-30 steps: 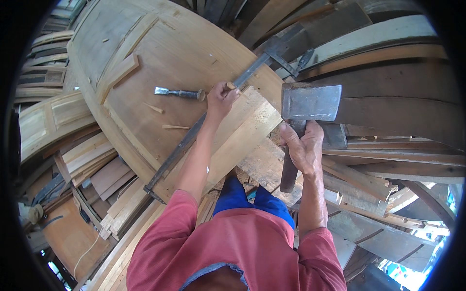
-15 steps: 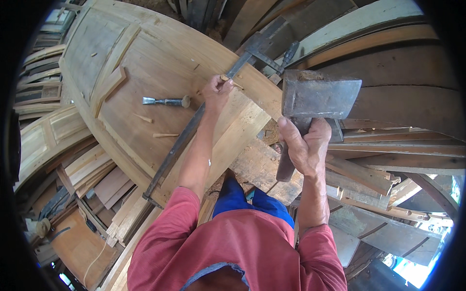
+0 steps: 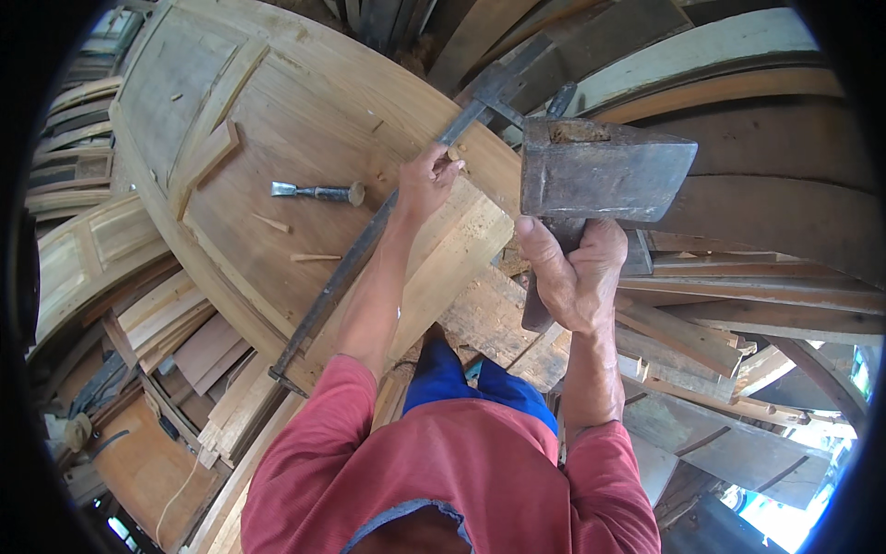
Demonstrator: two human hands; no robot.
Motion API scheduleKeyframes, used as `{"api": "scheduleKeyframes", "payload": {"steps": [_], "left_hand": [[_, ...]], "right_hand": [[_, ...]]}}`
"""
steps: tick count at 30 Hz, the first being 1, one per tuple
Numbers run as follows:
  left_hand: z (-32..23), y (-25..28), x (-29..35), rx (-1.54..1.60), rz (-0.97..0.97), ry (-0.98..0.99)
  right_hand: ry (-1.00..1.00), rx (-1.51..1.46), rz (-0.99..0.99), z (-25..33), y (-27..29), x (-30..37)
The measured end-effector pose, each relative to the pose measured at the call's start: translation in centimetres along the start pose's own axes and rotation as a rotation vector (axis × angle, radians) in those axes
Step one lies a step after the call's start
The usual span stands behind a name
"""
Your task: The person drills a hole into a wooden door panel using a power drill, then uses a hammer and a chisel to shape a wooden joint on the edge of the door.
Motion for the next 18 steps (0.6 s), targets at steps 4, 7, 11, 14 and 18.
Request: {"api": "scheduleKeyframes", "payload": {"steps": [4,7,11,14,18], "left_hand": [[-0.2,0.0,-0.4,-0.049,0.101,0.100],[-0.1,-0.3,0.3,-0.043,0.159,-0.035],[1.1,-0.6,0.9,-0.085,0.155,-0.097],[2.0,-0.5,1.2,-0.050,0.203,0.004],[1.6,0.9,2.1,-0.254,0.164,-0.174]], "right_hand": [[-0.008,-0.004,-0.023,0.0,0.0,-0.2],[0.025,0.038,-0.017,-0.1,-0.1,-0.6],[0.294,0.185,-0.138,-0.3,-1.5,-0.9],[0.436,0.392,-0.139,-3.2,-4.0,-2.0],[0.154,1.168,0.463,-13.1,-5.3,-5.7]]}}
Point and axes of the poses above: each hand's wrist, its own x-axis away from the middle knuckle, its own y-axis out of the back of the hand, z = x × y, the point moved 1 cm from there along -x, towards the middle knuckle, and after that the axes turned 6 degrees about -z, right-handed, at the moved point
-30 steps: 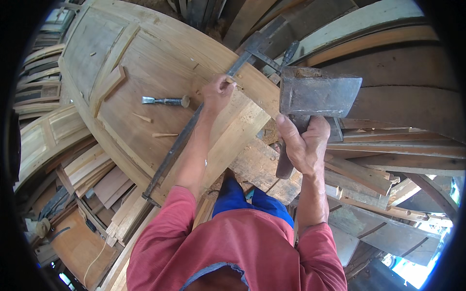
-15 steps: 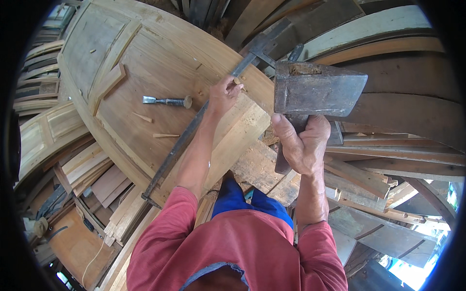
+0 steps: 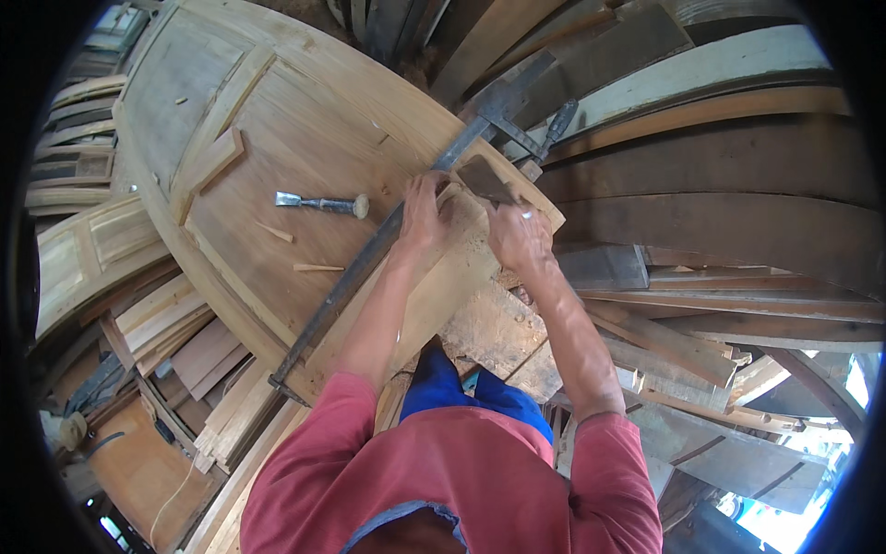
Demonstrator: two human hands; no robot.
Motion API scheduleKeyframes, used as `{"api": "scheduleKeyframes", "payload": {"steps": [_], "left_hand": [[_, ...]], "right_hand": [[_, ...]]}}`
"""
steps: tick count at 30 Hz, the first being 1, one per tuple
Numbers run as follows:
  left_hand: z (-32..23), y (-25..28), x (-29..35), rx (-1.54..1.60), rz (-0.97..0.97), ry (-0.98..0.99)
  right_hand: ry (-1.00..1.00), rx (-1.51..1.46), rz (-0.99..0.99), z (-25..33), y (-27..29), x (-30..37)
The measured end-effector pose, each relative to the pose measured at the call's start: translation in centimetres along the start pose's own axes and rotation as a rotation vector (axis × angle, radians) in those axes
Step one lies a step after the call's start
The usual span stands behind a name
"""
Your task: The person drills a hole into a wooden door panel using a power drill, then uses a hammer and a chisel to shape a wooden joint on the edge of the door.
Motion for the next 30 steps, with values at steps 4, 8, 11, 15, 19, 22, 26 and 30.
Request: {"api": "scheduleKeyframes", "payload": {"steps": [4,8,11,15,19,22,26,30], "left_hand": [[-0.5,3.3,2.3,-0.321,-0.061,0.160],[0.5,3.8,3.3,-0.421,0.016,0.088],[0.6,3.3,3.5,-0.509,0.049,-0.011],[0.3,3.1,3.4,-0.511,0.077,0.034],[0.1,2.6,2.5,-0.491,0.143,0.043],[-0.1,3.2,2.7,-0.486,0.089,0.012],[1.0,3.7,3.3,-0.441,0.087,0.001],[0.9,3.9,3.4,-0.514,0.132,-0.033]], "right_hand": [[-0.266,-0.224,-0.172,-2.3,0.9,-1.1],[-0.159,-0.477,-0.506,2.5,10.9,1.5],[0.167,-0.718,-0.910,6.0,15.1,3.4],[0.318,-0.483,-0.914,4.1,8.6,2.8],[-0.241,-0.094,0.037,-1.3,-1.2,1.8],[-0.137,-0.321,-0.235,-1.7,0.8,0.5],[-0.159,-0.636,-0.468,4.3,10.3,3.0],[0.245,-0.502,-0.972,4.3,10.2,4.1]]}}
Point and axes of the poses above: each hand's wrist, its own x-axis away from the middle knuckle, its own y-axis out of the back of the hand, z = x × y, the point moved 1 cm from there along -x, towards the middle knuckle, and after that the axes turned 6 degrees about -z, right-handed, at the moved point
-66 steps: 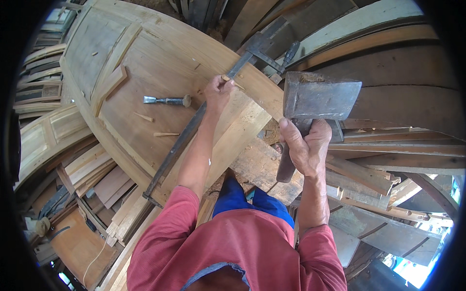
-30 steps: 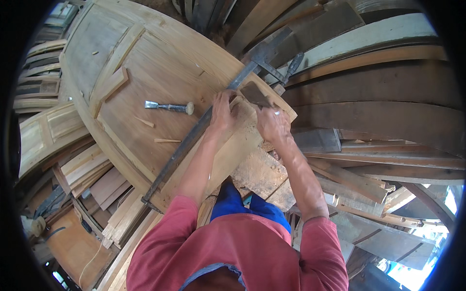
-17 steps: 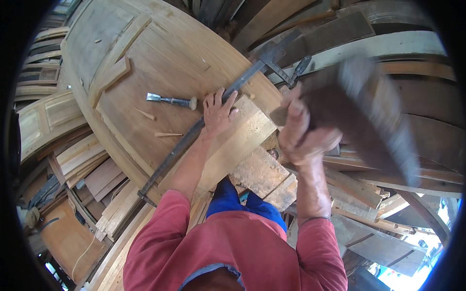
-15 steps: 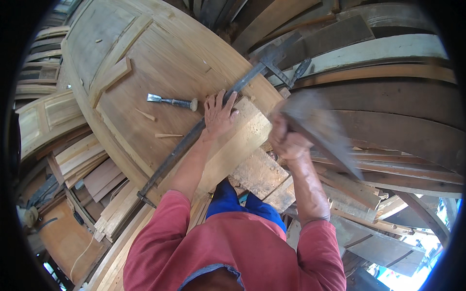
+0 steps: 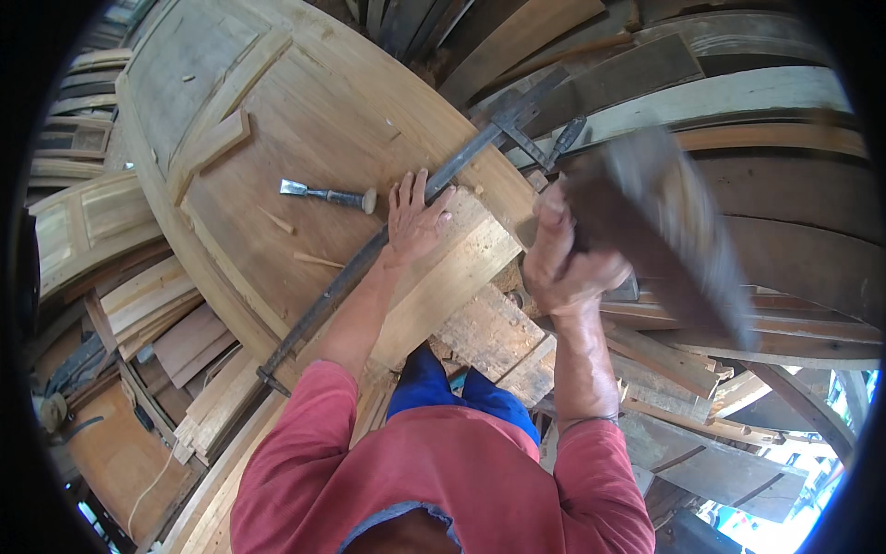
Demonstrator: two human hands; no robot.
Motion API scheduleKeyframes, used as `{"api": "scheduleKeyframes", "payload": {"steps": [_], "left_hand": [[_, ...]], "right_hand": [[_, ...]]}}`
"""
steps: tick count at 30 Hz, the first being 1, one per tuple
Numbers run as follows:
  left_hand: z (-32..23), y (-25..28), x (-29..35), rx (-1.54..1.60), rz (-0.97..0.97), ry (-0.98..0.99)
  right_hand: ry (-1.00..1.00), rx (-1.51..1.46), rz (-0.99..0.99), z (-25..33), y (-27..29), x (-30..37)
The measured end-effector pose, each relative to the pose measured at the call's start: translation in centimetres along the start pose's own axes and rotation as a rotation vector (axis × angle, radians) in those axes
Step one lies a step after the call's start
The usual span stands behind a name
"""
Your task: The person drills a hole into a wooden door panel using a power drill, then uses a hammer and a chisel to shape a wooden joint on the edge of the door.
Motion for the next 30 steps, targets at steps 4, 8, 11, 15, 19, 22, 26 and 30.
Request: {"api": "scheduleKeyframes", "payload": {"steps": [4,8,11,15,19,22,26,30], "left_hand": [[-0.7,-0.1,-0.7,0.011,0.038,0.030],[-1.0,-0.4,-0.8,0.020,0.108,0.062],[-0.4,-0.5,0.1,0.022,-0.013,0.031],[-0.4,-0.4,0.0,0.057,-0.054,-0.013],[-1.0,-0.3,-0.7,-0.007,-0.009,-0.055],[-0.6,-1.0,-2.1,-0.005,0.080,-0.048],[-1.8,-0.7,-3.4,0.001,0.293,0.016],[0.0,-1.4,-2.1,0.047,0.055,-0.073]], "right_hand": [[-0.069,0.246,0.384,-6.0,-3.7,6.9],[-0.488,0.518,0.864,-10.1,-5.3,6.3],[-0.528,0.260,0.538,-4.9,-2.6,3.8],[-0.188,0.093,0.202,-2.0,-0.7,2.4],[-0.182,-0.081,0.021,-1.7,-3.4,4.4],[-0.524,0.464,0.833,-5.6,-5.0,6.4],[-0.519,0.485,0.719,-9.9,-4.8,9.1],[-0.468,0.161,0.456,-4.1,-3.2,6.0]]}}
Point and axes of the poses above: each hand's wrist, its own x-axis away from the middle knuckle, its own y-axis out of the back of the hand, z = x × y, the point moved 1 cm from there along -x, towards the middle knuckle, and after that the axes turned 6 degrees about -z, right-handed, at the moved point
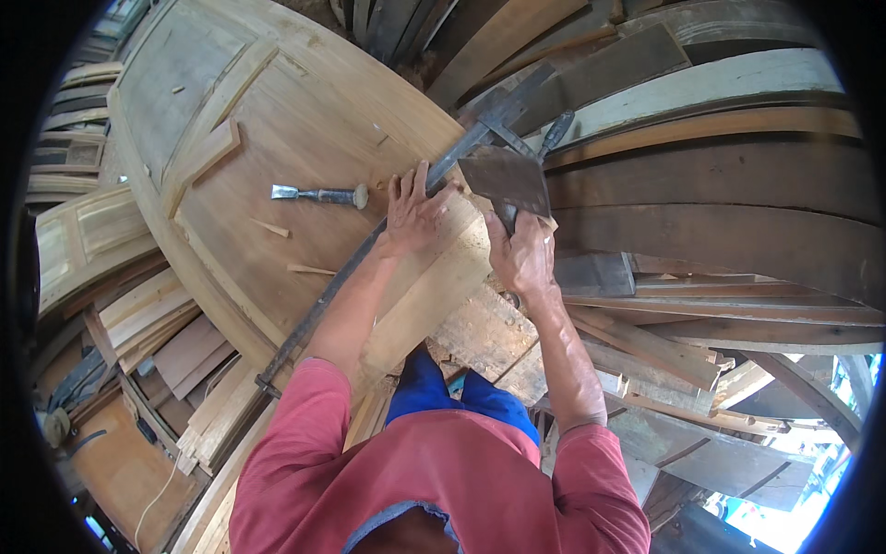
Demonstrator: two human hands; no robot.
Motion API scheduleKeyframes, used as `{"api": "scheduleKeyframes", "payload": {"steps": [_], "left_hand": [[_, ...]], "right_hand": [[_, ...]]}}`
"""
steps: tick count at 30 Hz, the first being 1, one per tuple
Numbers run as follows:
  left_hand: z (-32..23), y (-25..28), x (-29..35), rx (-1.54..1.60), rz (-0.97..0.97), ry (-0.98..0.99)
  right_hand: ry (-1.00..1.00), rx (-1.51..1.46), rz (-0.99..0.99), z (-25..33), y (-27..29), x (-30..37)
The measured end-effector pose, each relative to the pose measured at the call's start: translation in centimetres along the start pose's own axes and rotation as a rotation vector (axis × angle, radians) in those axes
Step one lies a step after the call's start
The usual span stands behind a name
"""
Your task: The person drills a hole into a wooden door panel using a power drill, then uses a hammer and a chisel to shape a wooden joint on the edge of the door.
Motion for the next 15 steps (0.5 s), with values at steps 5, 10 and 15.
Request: {"api": "scheduleKeyframes", "payload": {"steps": [5,10,15], "left_hand": [[-1.6,0.0,-1.0,-0.032,0.125,0.039],[-0.8,0.7,-0.4,-0.073,0.131,0.068],[0.0,2.3,0.6,0.115,-0.081,-0.205]], "right_hand": [[-0.081,0.368,0.285,-5.3,-3.4,-0.5],[-0.108,0.111,0.165,-3.4,-1.3,0.0],[0.050,-0.509,-0.058,-1.6,-1.9,4.3]]}}
Point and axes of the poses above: each hand's wrist, its own x-axis away from the middle knuckle, its own y-axis out of the back of the hand, z = x × y, the point moved 1 cm from there along -x, towards the middle knuckle, and after that the axes turned 6 degrees about -z, right-handed, at the moved point
